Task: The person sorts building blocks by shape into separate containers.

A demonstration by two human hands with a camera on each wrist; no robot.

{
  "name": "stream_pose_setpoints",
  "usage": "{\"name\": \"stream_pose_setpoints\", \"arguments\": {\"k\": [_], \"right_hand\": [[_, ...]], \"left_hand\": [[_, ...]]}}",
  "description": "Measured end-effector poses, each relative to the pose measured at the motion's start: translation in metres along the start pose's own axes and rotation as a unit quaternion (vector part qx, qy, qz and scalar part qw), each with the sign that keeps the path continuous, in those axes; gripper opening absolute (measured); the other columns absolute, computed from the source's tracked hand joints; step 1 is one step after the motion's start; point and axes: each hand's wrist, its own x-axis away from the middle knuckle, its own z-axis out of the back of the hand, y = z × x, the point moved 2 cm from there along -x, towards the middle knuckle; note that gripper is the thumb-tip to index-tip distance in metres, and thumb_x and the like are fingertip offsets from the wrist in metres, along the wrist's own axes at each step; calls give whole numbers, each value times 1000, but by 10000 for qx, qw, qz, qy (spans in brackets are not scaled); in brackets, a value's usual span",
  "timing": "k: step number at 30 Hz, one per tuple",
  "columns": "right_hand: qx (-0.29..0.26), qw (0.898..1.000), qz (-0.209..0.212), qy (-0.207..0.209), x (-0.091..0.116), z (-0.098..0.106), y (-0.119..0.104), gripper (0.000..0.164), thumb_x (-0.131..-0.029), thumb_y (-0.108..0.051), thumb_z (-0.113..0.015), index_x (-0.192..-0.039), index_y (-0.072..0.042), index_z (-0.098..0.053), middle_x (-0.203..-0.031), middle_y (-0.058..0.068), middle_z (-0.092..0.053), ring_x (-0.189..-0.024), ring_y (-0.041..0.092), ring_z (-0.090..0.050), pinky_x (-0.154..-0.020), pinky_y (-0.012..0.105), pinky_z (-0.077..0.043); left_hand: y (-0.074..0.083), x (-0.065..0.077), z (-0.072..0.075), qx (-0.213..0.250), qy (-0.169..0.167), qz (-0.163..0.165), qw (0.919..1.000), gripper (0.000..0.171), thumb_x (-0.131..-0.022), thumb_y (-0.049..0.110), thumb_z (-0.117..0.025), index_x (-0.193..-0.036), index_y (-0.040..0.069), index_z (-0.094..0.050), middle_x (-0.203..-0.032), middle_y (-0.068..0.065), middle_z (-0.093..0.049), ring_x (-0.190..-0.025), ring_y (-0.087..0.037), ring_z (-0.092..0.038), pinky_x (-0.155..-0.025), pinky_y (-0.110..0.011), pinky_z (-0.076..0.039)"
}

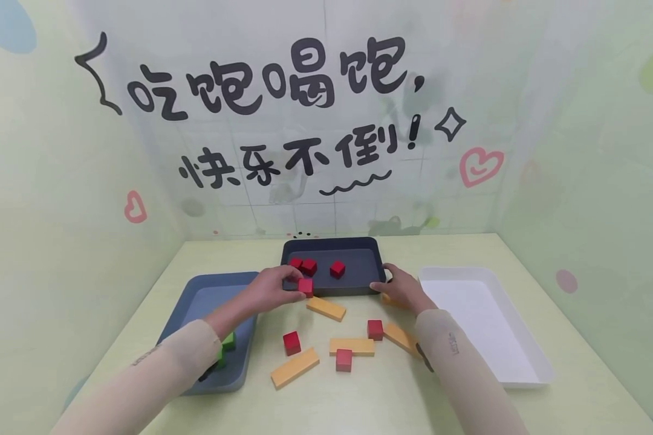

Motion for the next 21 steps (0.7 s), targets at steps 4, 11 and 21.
{"name": "stream_pose_setpoints", "arguments": {"k": [4, 11, 21], "right_hand": [[-21, 10000, -11, 0, 0, 0, 0, 74, -95, -42, -66, -153, -9, -33, -135, 29, -53, -118, 41, -54, -103, 56, -42], [0, 10000, -60, -11, -1, 0, 0, 75, -94, -43, -66, -153, -10, -32, -135, 29, -52, -118, 41, -54, -102, 55, -43], [-1, 10000, -73, 0, -3, 0, 1, 75, -95, -43, -65, -154, -11, -32, -136, 28, -53, -119, 41, -53, -104, 55, -42]], "left_hand": [[0, -8, -3, 34, 76, 73, 9999, 39, -83, 24, -82, -115, 8, -67, -108, -3, -66, -100, -20, -59, -87, -37, -53], [-3, -22, -4, 242, 308, 291, 9988, 34, -84, 24, -81, -111, 9, -67, -99, -1, -65, -90, -19, -57, -78, -33, -52], [-4, -41, 1, 366, 691, 508, 9956, 29, -88, 24, -76, -108, 8, -65, -88, -2, -64, -78, -18, -58, -68, -31, -50]]}}
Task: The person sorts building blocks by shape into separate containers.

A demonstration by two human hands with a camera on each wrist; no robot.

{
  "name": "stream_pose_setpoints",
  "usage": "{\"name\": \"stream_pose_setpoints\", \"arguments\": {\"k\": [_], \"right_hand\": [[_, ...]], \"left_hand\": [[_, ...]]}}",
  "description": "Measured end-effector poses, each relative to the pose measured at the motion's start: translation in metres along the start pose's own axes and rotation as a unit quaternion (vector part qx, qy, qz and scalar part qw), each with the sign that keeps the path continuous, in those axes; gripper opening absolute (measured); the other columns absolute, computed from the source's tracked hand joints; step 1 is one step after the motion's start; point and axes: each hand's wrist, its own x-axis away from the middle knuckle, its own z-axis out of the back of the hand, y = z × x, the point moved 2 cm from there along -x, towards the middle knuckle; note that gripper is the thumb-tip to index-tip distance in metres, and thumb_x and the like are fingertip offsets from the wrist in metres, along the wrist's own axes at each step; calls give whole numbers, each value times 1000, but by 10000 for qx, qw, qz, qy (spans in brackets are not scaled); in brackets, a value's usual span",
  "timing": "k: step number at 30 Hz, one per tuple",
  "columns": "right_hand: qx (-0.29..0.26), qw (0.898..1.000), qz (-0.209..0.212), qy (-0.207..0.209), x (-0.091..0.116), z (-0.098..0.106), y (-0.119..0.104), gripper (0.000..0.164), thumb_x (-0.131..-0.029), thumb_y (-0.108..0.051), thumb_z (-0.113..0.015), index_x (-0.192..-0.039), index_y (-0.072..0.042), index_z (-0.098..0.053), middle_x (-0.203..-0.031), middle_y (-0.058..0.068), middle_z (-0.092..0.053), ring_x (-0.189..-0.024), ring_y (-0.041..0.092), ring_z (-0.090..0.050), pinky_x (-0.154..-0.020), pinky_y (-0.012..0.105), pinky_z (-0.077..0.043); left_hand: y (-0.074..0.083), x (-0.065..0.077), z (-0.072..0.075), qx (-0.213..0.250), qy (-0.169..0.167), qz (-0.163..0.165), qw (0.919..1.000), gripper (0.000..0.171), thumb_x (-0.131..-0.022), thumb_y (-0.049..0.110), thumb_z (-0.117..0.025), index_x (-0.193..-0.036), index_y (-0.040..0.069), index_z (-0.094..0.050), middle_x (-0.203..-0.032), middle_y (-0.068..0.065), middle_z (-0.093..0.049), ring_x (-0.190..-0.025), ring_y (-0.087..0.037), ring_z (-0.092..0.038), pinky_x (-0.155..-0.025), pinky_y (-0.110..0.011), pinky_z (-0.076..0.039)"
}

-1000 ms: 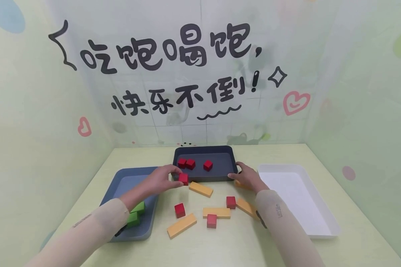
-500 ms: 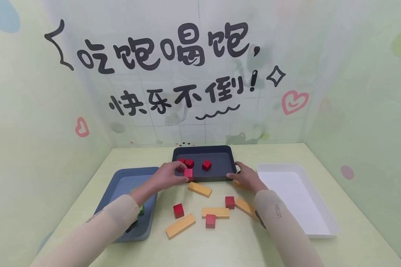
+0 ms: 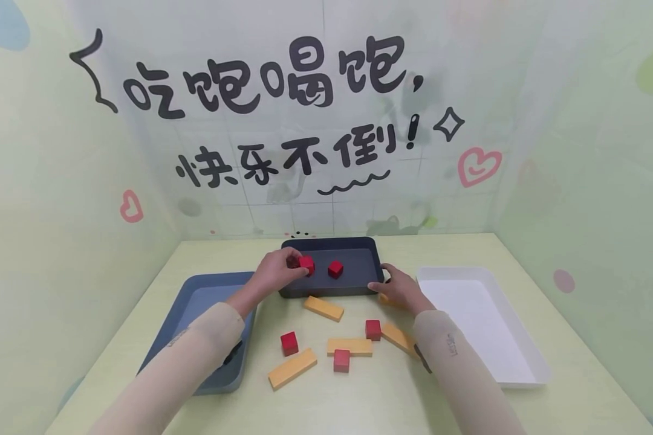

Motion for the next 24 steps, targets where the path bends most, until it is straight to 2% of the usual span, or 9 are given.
{"name": "stream_pose_setpoints", "arguments": {"k": [8, 17, 24], "right_hand": [[0, 10000, -14, 19, -1, 1, 3, 75, -95, -43, -65, -154, -11, -32, -135, 28, -53, -118, 41, -54, -102, 55, -43], [-62, 10000, -23, 9, 2, 2, 0, 73, -95, -42, -65, -153, -12, -32, -135, 28, -53, -117, 40, -54, -102, 54, -43], [-68, 10000, -5, 38, 0, 2, 0, 72, -96, -41, -65, -153, -12, -33, -135, 28, -53, -115, 39, -55, -101, 53, -45]], "left_hand": [[6, -14, -7, -84, 247, 277, 9993, 28, -90, 27, -74, -109, 9, -64, -92, -4, -64, -81, -20, -59, -73, -33, -52], [6, -37, -12, -218, 482, 672, 9963, 33, -90, 32, -73, -114, 10, -66, -101, -7, -66, -89, -22, -60, -80, -37, -52], [1, -51, -17, -284, 472, 860, 9948, 32, -89, 31, -73, -112, 10, -66, -101, -7, -66, -91, -24, -60, -84, -40, -50]]}}
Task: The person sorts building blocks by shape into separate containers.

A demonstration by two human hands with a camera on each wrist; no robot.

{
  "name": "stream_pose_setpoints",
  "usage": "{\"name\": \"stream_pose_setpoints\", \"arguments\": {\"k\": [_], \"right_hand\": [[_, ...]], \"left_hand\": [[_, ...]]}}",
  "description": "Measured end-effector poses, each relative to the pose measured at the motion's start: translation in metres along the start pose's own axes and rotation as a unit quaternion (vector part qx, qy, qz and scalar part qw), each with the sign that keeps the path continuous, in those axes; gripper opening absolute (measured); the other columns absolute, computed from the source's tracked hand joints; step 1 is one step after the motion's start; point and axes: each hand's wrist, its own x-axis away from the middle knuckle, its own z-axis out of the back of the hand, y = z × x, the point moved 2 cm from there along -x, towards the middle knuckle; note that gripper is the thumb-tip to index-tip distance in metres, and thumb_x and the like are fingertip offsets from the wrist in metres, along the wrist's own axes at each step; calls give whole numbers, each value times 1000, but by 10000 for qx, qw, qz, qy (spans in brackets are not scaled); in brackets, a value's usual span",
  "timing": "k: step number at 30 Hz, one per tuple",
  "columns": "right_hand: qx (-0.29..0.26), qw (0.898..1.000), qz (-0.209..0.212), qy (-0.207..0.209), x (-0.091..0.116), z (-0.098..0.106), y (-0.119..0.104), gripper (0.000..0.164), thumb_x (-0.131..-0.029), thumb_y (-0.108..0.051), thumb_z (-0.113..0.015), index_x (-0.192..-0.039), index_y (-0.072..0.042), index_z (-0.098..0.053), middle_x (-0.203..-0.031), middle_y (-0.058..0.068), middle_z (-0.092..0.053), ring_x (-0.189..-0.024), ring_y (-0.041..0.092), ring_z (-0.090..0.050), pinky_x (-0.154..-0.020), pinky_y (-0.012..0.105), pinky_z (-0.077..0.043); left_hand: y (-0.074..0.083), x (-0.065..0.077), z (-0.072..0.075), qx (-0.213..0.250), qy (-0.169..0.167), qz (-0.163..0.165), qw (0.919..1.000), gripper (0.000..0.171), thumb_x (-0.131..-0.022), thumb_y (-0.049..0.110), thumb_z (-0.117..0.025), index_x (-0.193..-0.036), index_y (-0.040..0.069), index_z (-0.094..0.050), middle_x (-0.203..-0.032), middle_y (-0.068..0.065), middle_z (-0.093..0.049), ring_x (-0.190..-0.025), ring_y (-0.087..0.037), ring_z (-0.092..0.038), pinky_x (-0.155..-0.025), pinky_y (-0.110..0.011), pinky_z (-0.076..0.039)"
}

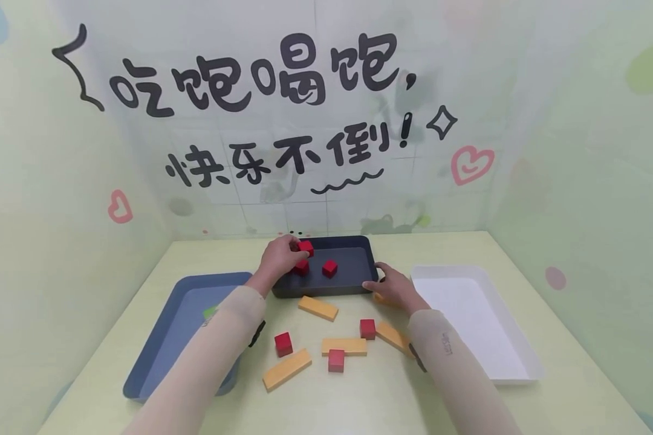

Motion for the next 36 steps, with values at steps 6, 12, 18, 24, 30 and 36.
{"name": "stream_pose_setpoints", "arguments": {"k": [6, 12, 18, 24, 30, 36], "right_hand": [[-51, 10000, 72, -2, -2, -3, -1, 73, -95, -42, -66, -153, -13, -35, -133, 27, -55, -115, 39, -55, -100, 52, -45], [-28, 10000, 86, -15, -2, -5, -4, 73, -94, -42, -67, -153, -12, -34, -133, 27, -55, -113, 39, -56, -100, 52, -45], [-12, 9999, 100, 27, -2, -5, -7, 73, -94, -43, -66, -153, -13, -34, -133, 27, -55, -113, 38, -56, -101, 53, -45], [30, 9999, 143, -5, -3, -2, -7, 74, -94, -44, -66, -153, -11, -34, -132, 29, -55, -112, 40, -56, -99, 53, -45], [-3, 10000, 25, -18, -3, 0, -4, 74, -94, -42, -66, -153, -11, -33, -133, 29, -54, -113, 39, -55, -100, 53, -45], [-5, 10000, 30, -16, -1, 1, 0, 74, -94, -42, -66, -153, -10, -33, -132, 29, -54, -113, 40, -55, -100, 53, -45]], "left_hand": [[-2, -6, -5, -279, 11, 56, 9996, 31, -89, 32, -73, -110, 10, -67, -99, -6, -67, -92, -24, -60, -88, -44, -46], [-5, -6, -6, -463, 15, 75, 9989, 41, -90, 33, -71, -122, 9, -65, -113, -9, -69, -104, -27, -61, -95, -48, -45], [-12, -2, 1, -403, 68, 7, 9992, 44, -91, 32, -70, -128, 8, -63, -124, -10, -67, -113, -30, -60, -99, -51, -43], [-21, 2, 8, -436, 95, -123, 9989, 41, -93, 32, -67, -124, 6, -65, -122, -11, -67, -111, -30, -61, -98, -50, -44], [-25, 5, 17, -404, 31, -201, 9990, 40, -94, 30, -66, -124, 4, -65, -121, -13, -67, -108, -30, -62, -94, -49, -48], [-29, 10, 21, -342, -97, -257, 9990, 42, -94, 30, -67, -126, 3, -64, -122, -14, -66, -108, -30, -61, -94, -46, -49]]}}
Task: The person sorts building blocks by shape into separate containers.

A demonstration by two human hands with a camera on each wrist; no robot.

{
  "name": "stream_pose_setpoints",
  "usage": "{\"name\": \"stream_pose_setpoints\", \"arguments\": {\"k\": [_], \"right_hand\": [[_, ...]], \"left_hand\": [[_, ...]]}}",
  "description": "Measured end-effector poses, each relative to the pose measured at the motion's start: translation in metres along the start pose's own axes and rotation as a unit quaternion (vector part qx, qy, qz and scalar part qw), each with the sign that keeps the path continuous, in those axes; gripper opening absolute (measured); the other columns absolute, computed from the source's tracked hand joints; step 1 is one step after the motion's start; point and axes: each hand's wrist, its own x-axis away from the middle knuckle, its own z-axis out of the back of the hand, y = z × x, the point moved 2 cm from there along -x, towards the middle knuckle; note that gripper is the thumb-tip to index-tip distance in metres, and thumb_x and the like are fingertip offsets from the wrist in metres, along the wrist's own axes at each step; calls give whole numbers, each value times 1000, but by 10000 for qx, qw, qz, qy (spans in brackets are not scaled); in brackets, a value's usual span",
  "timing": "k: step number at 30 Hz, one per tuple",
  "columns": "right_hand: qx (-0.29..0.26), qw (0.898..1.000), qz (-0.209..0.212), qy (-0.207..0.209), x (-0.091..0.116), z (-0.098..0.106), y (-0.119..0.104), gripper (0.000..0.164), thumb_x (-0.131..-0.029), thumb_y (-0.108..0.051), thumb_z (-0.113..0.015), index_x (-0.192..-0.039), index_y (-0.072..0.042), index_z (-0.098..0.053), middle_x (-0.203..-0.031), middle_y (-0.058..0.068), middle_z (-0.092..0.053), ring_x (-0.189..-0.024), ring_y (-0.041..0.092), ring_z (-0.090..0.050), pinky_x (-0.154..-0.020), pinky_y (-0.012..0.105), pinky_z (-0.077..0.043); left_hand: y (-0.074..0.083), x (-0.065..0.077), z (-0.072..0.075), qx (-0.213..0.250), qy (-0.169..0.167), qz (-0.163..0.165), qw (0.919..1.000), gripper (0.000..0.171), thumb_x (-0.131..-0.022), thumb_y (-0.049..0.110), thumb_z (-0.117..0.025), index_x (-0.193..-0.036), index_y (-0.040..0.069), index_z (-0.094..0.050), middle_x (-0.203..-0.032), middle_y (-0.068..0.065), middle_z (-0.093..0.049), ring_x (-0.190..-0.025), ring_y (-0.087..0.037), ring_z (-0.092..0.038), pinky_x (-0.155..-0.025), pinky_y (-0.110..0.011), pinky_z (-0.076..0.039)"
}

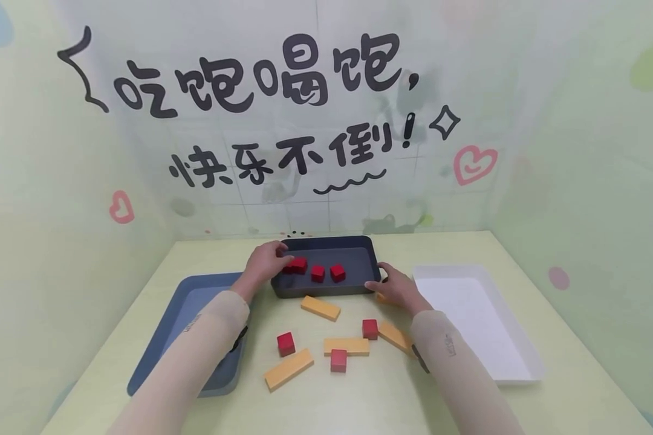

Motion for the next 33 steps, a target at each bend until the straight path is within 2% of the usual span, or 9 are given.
{"name": "stream_pose_setpoints", "arguments": {"k": [11, 15, 23, 28, 33], "right_hand": [[-10, 10000, 11, 33, 1, -1, 2, 74, -95, -43, -65, -153, -11, -32, -132, 29, -54, -114, 40, -55, -101, 54, -44], [21, 10000, 46, 33, 1, -1, 3, 74, -95, -43, -65, -153, -10, -32, -132, 29, -54, -114, 41, -55, -101, 55, -43], [36, 10000, 76, 54, 0, -3, 3, 73, -95, -42, -64, -153, -11, -32, -133, 29, -54, -115, 41, -54, -101, 55, -43], [56, 9999, 134, 41, 0, -3, 3, 74, -95, -44, -65, -152, -11, -33, -132, 29, -54, -115, 41, -54, -101, 55, -44], [44, 9998, 176, 59, 1, -4, 3, 74, -95, -44, -65, -152, -9, -33, -130, 29, -55, -114, 41, -55, -101, 55, -44]], "left_hand": [[-13, 28, 6, 199, -213, -206, 9994, 39, -93, 25, -70, -122, 1, -64, -106, -11, -66, -92, -25, -58, -82, -40, -51], [-22, 37, 8, 176, -311, -290, 9989, 36, -92, 25, -71, -118, 2, -65, -110, -13, -66, -96, -27, -57, -85, -44, -50], [-40, 57, 3, 286, -561, -248, 9977, 40, -92, 26, -72, -124, 3, -64, -120, -14, -64, -109, -30, -58, -92, -46, -51], [-42, 73, 4, 399, -691, -169, 9967, 38, -91, 25, -73, -122, 4, -66, -119, -12, -65, -111, -30, -59, -92, -46, -52], [-37, 82, 7, 411, -739, -272, 9960, 36, -91, 24, -74, -119, 4, -67, -115, -11, -65, -108, -29, -59, -91, -45, -52]]}}
